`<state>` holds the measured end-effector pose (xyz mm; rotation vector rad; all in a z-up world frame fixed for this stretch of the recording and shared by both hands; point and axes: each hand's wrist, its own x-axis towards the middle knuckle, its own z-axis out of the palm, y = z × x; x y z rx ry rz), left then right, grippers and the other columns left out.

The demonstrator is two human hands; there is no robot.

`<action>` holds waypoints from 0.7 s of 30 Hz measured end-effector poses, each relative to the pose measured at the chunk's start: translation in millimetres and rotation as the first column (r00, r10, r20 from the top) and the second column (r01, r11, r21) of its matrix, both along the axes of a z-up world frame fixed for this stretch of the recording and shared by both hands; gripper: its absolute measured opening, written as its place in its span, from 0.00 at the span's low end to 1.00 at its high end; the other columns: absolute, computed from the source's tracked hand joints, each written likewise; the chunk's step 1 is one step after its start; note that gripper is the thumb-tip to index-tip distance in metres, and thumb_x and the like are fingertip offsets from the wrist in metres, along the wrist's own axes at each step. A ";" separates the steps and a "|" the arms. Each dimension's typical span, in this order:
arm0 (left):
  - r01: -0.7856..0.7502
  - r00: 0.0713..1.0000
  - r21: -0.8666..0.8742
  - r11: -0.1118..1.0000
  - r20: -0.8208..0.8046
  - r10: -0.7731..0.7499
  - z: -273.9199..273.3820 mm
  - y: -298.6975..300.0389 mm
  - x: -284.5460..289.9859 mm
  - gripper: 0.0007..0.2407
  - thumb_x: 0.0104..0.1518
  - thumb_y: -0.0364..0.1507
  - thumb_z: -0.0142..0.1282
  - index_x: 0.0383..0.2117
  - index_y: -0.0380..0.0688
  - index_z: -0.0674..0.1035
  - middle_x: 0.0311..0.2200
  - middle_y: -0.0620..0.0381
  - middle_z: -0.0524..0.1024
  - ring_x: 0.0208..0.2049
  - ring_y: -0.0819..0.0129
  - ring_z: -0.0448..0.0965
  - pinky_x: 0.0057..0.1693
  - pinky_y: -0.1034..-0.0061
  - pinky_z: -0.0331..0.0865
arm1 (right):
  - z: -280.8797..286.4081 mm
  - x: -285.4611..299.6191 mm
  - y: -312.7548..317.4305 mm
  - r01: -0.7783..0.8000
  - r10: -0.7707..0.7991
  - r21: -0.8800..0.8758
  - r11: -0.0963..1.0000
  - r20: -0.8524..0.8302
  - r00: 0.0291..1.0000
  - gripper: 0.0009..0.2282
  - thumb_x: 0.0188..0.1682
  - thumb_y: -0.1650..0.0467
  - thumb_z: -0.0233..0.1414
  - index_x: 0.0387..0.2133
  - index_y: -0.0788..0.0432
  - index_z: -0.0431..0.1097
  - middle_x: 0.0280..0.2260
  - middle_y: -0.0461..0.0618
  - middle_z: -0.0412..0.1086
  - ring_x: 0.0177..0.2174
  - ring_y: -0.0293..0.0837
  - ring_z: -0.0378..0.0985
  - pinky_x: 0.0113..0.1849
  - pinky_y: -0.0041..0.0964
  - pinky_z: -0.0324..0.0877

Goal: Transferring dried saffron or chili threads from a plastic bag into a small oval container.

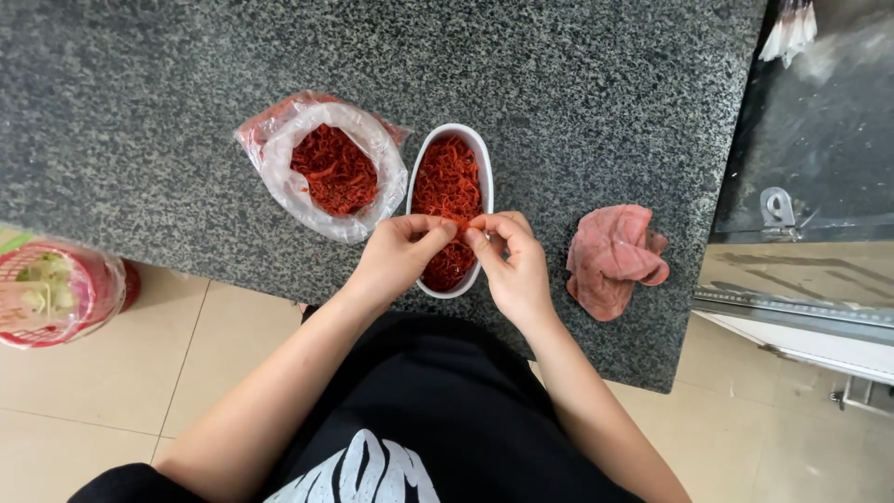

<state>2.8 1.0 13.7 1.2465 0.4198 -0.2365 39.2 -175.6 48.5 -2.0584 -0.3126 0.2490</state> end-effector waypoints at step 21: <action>-0.009 1.000 0.133 0.991 -0.016 0.012 0.1 1.7 -1.8 0.09 0.55 0.30 0.66 0.32 0.34 0.86 0.24 0.61 0.79 0.24 0.80 0.71 0.33 0.83 0.66 | -26.8 18.5 -10.3 0.195 -0.094 0.212 0.958 -0.412 0.906 0.11 0.55 0.70 0.53 0.44 0.67 0.74 0.36 0.44 0.75 0.37 0.33 0.73 0.41 0.28 0.68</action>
